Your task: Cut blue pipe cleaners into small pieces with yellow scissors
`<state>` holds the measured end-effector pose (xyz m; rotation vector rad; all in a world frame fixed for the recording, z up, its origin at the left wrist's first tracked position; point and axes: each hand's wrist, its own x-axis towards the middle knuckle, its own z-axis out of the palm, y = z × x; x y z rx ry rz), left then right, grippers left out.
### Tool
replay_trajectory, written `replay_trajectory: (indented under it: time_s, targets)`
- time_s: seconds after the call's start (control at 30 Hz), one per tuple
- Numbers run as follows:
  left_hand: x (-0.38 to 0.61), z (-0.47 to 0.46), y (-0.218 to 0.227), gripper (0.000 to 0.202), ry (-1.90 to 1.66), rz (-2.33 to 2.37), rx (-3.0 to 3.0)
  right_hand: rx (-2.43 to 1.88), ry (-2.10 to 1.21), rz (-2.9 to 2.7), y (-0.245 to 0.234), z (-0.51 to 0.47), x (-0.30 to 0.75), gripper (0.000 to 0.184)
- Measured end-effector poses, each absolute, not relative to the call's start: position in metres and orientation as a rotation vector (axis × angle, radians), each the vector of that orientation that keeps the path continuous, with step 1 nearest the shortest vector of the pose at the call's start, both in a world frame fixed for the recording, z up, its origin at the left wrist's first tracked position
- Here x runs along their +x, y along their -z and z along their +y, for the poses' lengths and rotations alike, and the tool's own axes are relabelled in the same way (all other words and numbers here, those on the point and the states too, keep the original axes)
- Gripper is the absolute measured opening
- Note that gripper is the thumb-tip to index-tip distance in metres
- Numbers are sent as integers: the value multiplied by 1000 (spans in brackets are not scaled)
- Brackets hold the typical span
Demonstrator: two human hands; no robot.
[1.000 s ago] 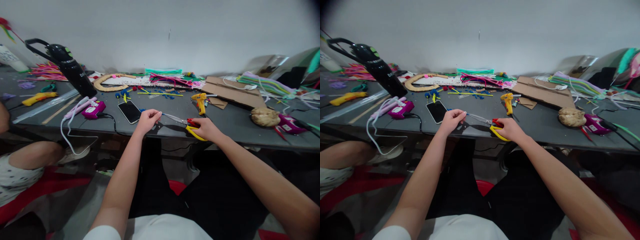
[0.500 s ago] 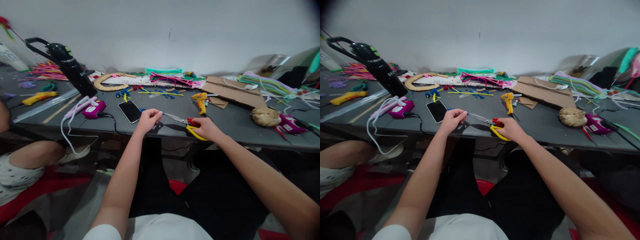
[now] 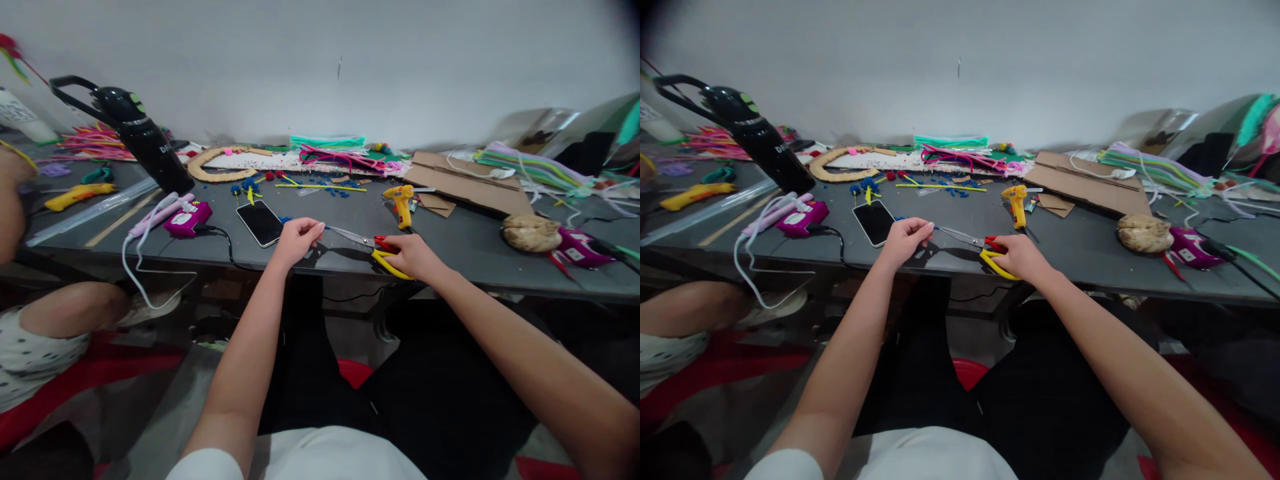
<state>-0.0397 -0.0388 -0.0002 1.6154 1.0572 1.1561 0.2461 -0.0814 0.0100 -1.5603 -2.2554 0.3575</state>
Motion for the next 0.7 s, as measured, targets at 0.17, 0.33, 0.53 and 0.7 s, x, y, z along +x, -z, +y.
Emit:
replay_trajectory:
  time_s: [0.17, 0.33, 0.53, 0.7]
  targets:
    - [-39, -39, 0, 36, -1173, 1057, 1582, -1572, -348, -2206, -11, -83, 247, 25]
    - [-39, -40, -3, 36, -1165, 1056, 1617, -1553, -368, -2227, -11, -85, 246, 28]
    - [-38, -41, -6, 35, -1151, 1078, 1634, -1528, -343, -2256, -8, -83, 246, 22]
    - [-38, -41, -4, 36, -1154, 1081, 1642, -1537, -337, -2260, -11, -83, 246, 17]
